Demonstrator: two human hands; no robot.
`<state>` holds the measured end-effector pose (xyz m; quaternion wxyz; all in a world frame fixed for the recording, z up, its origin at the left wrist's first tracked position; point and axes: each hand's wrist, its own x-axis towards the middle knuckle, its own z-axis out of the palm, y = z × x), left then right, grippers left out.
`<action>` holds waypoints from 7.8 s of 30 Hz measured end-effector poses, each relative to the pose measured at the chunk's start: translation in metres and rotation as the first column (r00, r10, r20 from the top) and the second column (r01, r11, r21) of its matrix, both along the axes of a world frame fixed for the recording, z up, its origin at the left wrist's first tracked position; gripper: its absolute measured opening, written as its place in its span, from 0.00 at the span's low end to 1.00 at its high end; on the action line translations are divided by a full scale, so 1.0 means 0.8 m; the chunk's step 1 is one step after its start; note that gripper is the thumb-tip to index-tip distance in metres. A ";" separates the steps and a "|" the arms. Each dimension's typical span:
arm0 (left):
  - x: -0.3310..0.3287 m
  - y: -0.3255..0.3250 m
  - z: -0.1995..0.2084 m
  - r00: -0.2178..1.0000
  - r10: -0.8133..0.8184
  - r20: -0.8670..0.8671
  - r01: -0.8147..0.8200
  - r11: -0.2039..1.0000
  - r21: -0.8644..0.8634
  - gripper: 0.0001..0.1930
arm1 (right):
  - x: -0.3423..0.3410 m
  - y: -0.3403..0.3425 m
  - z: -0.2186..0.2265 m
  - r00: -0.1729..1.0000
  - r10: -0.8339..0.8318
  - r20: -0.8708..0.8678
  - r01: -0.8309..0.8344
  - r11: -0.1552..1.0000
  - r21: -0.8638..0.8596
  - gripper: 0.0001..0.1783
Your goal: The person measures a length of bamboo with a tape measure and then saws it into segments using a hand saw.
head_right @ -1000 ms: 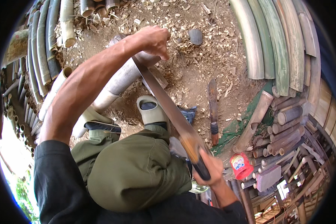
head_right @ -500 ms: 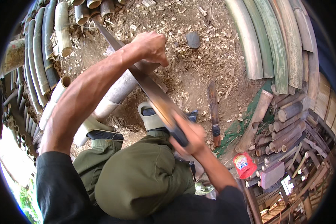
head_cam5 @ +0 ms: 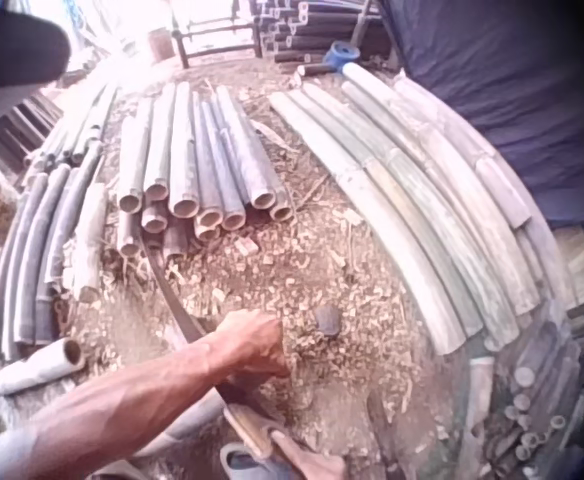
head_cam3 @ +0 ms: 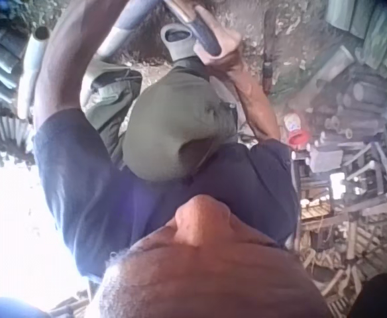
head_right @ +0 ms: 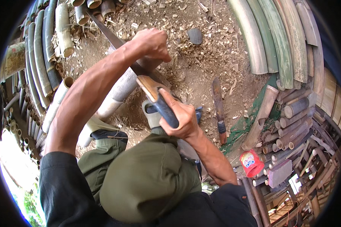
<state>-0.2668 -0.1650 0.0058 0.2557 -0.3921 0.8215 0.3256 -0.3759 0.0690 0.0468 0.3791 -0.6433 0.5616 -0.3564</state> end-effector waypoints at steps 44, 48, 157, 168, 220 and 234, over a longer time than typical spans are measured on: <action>0.021 -0.009 -0.014 0.999 -0.041 -0.013 0.041 0.999 0.006 0.17 | -0.125 0.190 0.051 0.990 0.093 -0.103 -0.086 0.993 0.076 0.38; 0.005 -0.010 -0.011 0.996 -0.062 -0.070 0.057 0.996 -0.073 0.15 | -0.072 0.087 -0.022 0.982 0.118 -0.148 -0.118 0.993 0.005 0.40; -0.023 0.003 -0.005 0.998 -0.034 0.054 0.040 0.993 -0.109 0.16 | -0.074 0.093 -0.039 0.992 0.026 -0.123 -0.028 1.000 -0.014 0.37; 0.139 0.019 0.168 0.791 0.323 -0.519 -0.379 0.925 -0.003 0.33 | -0.117 0.115 -0.022 0.995 -0.094 -0.028 0.092 0.994 -0.061 0.33; 0.627 0.257 0.101 0.657 0.748 0.091 -0.671 0.636 -0.381 0.38 | 0.027 0.037 0.024 0.917 -0.038 -0.398 0.148 0.957 0.249 0.34; 0.543 0.212 -0.031 0.833 0.281 0.477 -0.044 0.892 -0.450 0.23 | 0.015 0.029 0.025 0.914 -0.022 -0.406 0.181 0.916 0.359 0.37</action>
